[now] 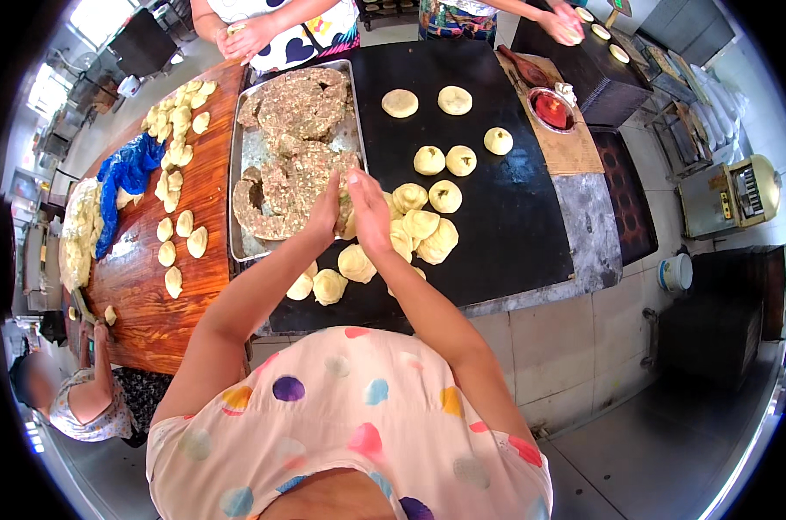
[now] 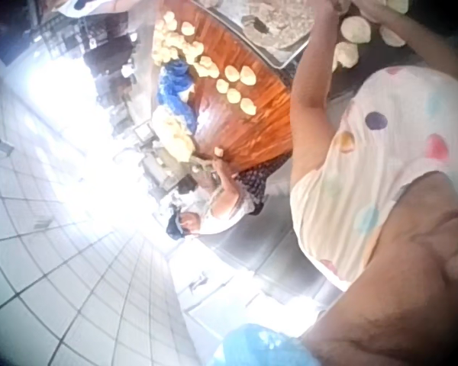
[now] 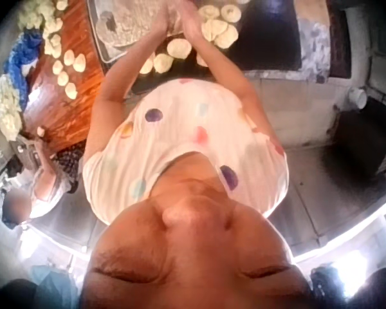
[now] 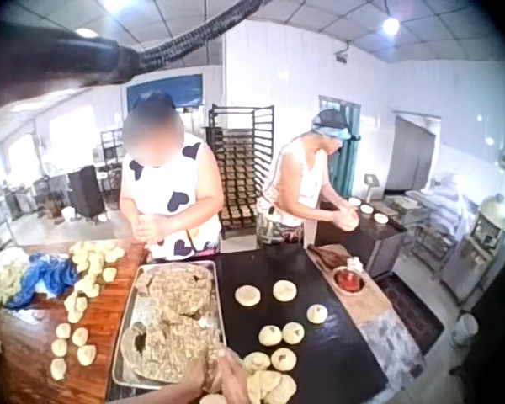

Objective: The person picks up circular pieces of dough from a table, places a scoop of meat filling in the center, and pinches the edges together to form sealed buns.

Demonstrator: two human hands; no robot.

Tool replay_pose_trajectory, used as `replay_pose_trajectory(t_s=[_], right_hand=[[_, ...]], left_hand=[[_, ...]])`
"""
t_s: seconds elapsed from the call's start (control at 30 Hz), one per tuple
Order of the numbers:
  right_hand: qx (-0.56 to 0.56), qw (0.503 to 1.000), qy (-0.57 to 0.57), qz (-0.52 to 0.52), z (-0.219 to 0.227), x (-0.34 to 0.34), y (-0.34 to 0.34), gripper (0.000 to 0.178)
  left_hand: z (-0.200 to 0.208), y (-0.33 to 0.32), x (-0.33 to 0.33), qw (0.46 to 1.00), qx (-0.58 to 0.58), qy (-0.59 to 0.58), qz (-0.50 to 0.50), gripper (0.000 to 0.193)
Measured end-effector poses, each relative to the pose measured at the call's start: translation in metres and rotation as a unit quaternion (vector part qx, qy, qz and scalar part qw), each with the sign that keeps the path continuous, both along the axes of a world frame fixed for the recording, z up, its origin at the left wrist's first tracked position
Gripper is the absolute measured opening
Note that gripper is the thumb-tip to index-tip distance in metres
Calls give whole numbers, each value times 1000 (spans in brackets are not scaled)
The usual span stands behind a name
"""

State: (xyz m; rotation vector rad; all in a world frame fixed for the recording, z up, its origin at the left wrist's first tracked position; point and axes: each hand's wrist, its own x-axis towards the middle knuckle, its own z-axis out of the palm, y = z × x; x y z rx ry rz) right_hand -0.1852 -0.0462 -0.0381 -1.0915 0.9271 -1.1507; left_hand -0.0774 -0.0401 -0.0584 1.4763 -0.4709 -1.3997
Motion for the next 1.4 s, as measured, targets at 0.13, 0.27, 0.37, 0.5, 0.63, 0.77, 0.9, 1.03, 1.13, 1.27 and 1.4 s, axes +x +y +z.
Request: replay_pose_trajectory(t_s=[0.13, 0.27, 0.37, 0.5, 0.63, 0.77, 0.9, 1.03, 1.13, 1.27, 1.4], right_hand=[[100, 993, -47, -46, -25, 21, -30, 38], [272, 899, -334, -82, 2, 6, -38, 41], [257, 918, -294, -69, 12, 21, -25, 40], [50, 989, -92, -107, -6, 53, 1, 13], [-87, 991, 39, -92, -5, 65, 14, 20], [-60, 997, -50, 2, 6, 69, 22, 29], [33, 994, -104, -11, 34, 85, 19, 46], [45, 983, 152, 92, -6, 92, 3, 40], [-63, 982, 173, 48, 4, 108, 32, 33], [-113, 987, 110, -44, 4, 122, 49, 30], [-106, 985, 130, -30, 6, 138, 47, 35]], left_hand=[[13, -30, 20, 988, -44, 94, -118, 69], [69, -5, 18, 985, 37, 156, -68, 77], [37, 15, 12, 944, -63, 319, -53, 68], [19, 21, 3, 944, -117, 292, 97, 37], [20, 34, 13, 950, -107, 238, 169, 23], [33, 49, 32, 949, -151, 223, 164, 27], [43, 57, 51, 925, -153, 297, 180, 38], [39, 56, 60, 973, -97, 138, 159, 49], [32, 60, 63, 976, -44, -3, 215, 47], [14, 59, 69, 972, -137, -97, 165, 45], [-2, 55, 91, 989, -82, -20, 124, 46]])
